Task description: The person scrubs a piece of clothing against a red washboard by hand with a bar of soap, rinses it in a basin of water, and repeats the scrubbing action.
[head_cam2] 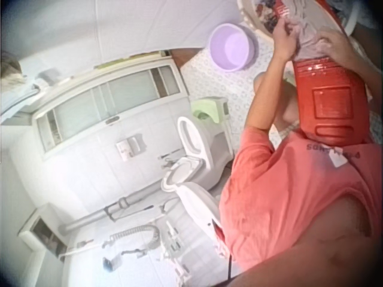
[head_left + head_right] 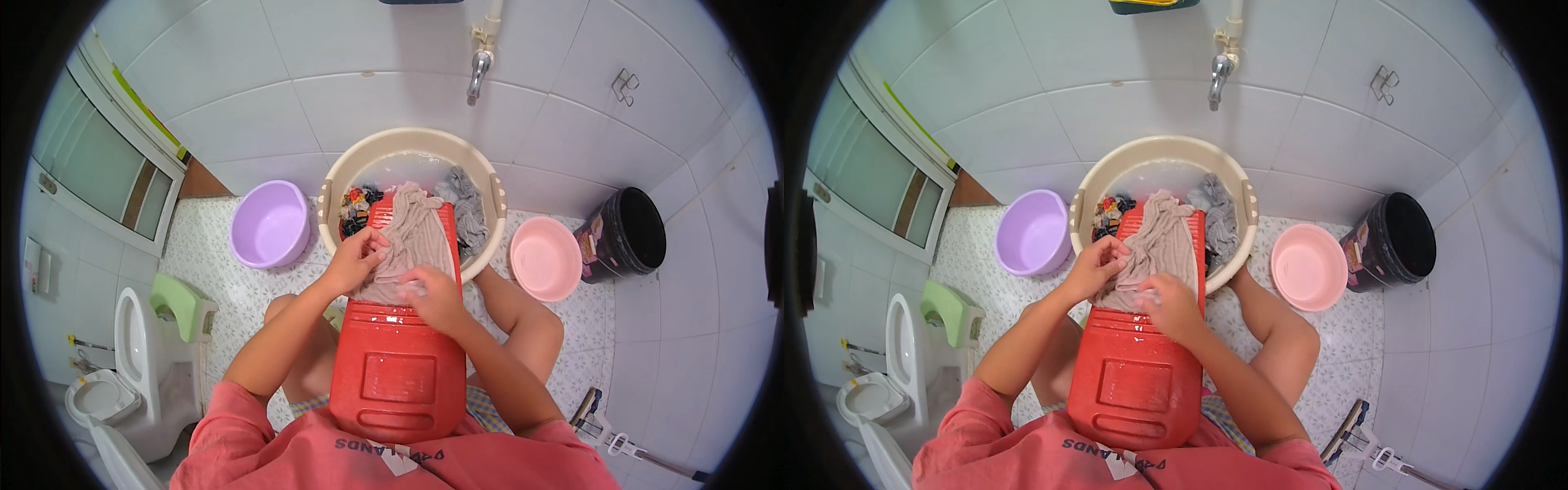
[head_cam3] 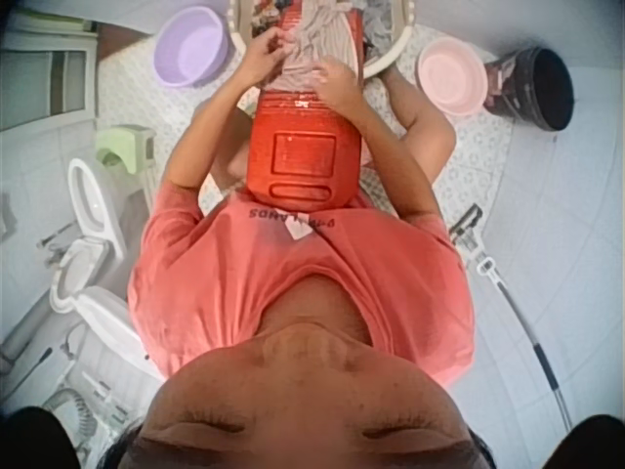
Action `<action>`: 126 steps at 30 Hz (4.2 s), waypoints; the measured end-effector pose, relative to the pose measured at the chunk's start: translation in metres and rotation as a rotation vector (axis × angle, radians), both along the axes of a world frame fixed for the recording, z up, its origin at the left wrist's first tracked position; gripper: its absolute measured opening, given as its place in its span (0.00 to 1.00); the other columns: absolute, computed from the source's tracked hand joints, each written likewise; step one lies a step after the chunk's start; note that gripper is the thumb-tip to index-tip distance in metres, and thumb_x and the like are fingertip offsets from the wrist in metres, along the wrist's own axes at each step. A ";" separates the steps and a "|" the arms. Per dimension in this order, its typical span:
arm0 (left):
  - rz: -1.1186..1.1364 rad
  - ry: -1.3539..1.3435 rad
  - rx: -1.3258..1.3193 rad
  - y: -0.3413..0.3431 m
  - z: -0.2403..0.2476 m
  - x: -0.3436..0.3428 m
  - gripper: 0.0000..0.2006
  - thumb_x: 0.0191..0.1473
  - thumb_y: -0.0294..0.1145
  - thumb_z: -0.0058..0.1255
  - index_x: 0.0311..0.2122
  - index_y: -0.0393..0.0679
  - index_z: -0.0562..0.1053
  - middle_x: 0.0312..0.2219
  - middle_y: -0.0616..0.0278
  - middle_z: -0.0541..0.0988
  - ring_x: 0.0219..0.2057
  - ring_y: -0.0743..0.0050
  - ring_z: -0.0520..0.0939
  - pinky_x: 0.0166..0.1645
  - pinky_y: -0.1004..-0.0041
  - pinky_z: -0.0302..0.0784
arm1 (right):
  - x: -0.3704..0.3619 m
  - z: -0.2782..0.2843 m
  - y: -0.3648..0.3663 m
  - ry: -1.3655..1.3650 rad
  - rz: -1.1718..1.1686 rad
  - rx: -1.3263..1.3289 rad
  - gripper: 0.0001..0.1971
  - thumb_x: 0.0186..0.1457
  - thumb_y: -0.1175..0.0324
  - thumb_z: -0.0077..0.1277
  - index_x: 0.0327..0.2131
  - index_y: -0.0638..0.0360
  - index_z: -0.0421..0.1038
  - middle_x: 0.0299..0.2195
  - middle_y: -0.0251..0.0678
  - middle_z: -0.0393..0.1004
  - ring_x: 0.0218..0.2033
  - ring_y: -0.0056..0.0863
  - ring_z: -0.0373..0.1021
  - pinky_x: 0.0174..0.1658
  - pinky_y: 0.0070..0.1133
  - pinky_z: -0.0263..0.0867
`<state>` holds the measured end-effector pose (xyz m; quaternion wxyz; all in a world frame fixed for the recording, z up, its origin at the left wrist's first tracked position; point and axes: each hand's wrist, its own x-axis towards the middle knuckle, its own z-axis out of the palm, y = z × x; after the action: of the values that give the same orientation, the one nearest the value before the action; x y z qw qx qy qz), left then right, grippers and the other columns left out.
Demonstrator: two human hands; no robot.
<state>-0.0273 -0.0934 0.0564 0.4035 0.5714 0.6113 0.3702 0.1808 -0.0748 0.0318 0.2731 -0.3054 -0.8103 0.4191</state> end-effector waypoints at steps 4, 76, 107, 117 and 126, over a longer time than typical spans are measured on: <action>0.107 -0.267 0.081 -0.001 0.007 -0.004 0.08 0.50 0.18 0.47 0.36 0.40 0.68 0.26 0.71 0.70 0.28 0.87 0.69 0.32 0.83 0.67 | 0.005 -0.001 0.029 0.243 -0.170 -0.658 0.18 0.41 0.69 0.58 0.37 0.61 0.67 0.33 0.39 0.68 0.35 0.33 0.67 0.38 0.27 0.63; -0.206 0.902 0.004 0.060 -0.030 0.023 0.11 0.50 0.41 0.48 0.30 0.44 0.69 0.25 0.54 0.78 0.30 0.57 0.79 0.32 0.60 0.70 | -0.028 -0.027 0.114 -0.595 -0.538 0.163 0.16 0.44 0.57 0.51 0.26 0.61 0.74 0.26 0.52 0.74 0.31 0.50 0.72 0.35 0.37 0.67; -0.011 1.007 -0.039 0.077 -0.025 -0.016 0.12 0.46 0.29 0.48 0.38 0.39 0.70 0.35 0.51 0.75 0.43 0.52 0.74 0.46 0.59 0.68 | 0.065 -0.010 0.082 -0.068 -0.582 -0.485 0.11 0.40 0.71 0.59 0.29 0.63 0.69 0.26 0.35 0.73 0.28 0.23 0.69 0.34 0.19 0.65; -0.330 0.557 0.102 0.075 -0.027 0.031 0.14 0.45 0.28 0.54 0.39 0.41 0.67 0.39 0.50 0.71 0.45 0.51 0.71 0.49 0.60 0.66 | 0.076 -0.024 0.082 0.771 -0.350 -1.080 0.17 0.48 0.79 0.47 0.44 0.67 0.63 0.38 0.42 0.71 0.38 0.30 0.71 0.42 0.26 0.68; -0.107 0.187 0.111 0.074 -0.030 0.023 0.12 0.43 0.24 0.56 0.35 0.40 0.70 0.26 0.54 0.75 0.27 0.61 0.78 0.32 0.68 0.75 | 0.081 -0.017 0.072 0.711 -0.250 -1.075 0.21 0.54 0.73 0.46 0.50 0.70 0.60 0.47 0.44 0.69 0.47 0.33 0.68 0.51 0.28 0.64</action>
<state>-0.0043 -0.0192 0.0261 0.3313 0.6567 0.5935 0.3266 0.2613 -0.0024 0.0147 0.3804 -0.3341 -0.3068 0.8059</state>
